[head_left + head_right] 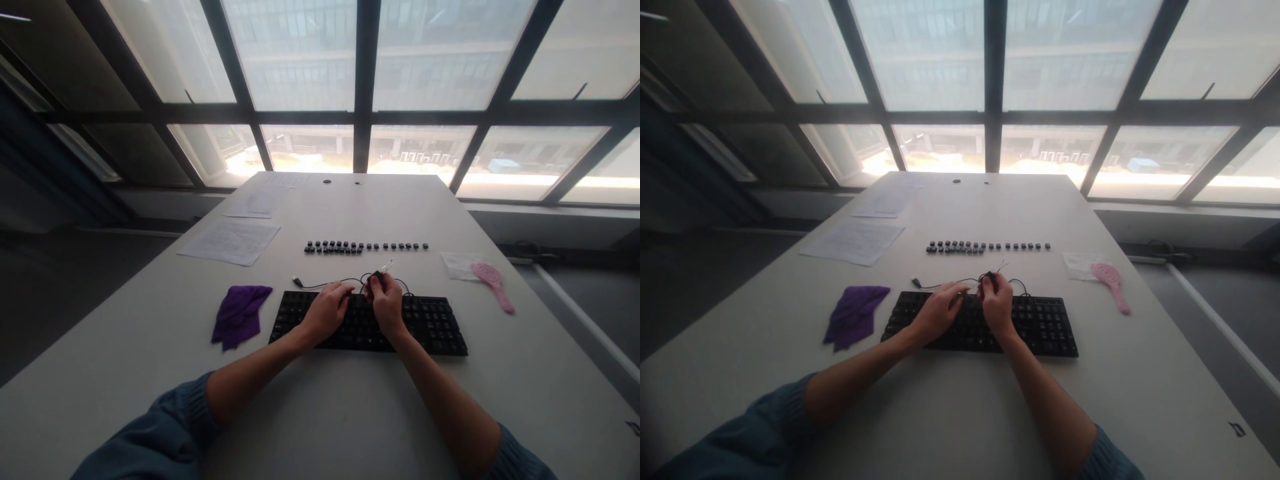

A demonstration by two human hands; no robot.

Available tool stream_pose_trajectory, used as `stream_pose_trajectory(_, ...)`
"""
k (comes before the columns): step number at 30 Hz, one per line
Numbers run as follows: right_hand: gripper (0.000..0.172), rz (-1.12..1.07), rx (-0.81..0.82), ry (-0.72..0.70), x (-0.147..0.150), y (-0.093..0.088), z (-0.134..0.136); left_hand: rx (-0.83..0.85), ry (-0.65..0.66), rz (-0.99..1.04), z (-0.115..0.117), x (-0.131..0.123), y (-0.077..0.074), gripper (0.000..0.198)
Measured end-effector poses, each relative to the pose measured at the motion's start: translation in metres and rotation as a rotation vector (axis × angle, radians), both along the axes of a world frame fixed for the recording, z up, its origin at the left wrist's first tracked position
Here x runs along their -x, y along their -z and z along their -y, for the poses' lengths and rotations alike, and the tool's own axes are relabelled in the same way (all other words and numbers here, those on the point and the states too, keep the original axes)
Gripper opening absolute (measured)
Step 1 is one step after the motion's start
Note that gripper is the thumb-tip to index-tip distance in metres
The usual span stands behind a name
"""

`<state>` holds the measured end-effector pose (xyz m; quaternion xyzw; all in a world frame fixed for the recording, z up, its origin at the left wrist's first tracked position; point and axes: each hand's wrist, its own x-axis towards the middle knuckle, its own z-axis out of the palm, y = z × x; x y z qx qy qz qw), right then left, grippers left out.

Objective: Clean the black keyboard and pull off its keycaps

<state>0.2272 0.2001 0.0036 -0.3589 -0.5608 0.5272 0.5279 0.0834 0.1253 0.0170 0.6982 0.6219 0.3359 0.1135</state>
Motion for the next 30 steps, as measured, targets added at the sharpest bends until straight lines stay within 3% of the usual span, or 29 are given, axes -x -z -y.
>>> stream_pose_trajectory(4,0.018,0.265,-0.235,-0.036,-0.0066,-0.0030,0.0033,-0.034,0.021,0.018,-0.0002,0.0019,0.0080,0.031)
stream_pose_trajectory(8,0.013,0.379,-0.330,-0.068,-0.0085,-0.0004,0.0027,-0.050,0.027,0.019,0.0011,0.0023,0.0115,0.029)
stream_pose_trajectory(30,0.017,0.496,-0.349,-0.185,-0.0066,0.0025,0.0016,0.036,0.062,-0.065,0.0024,0.0011,0.0064,0.010)
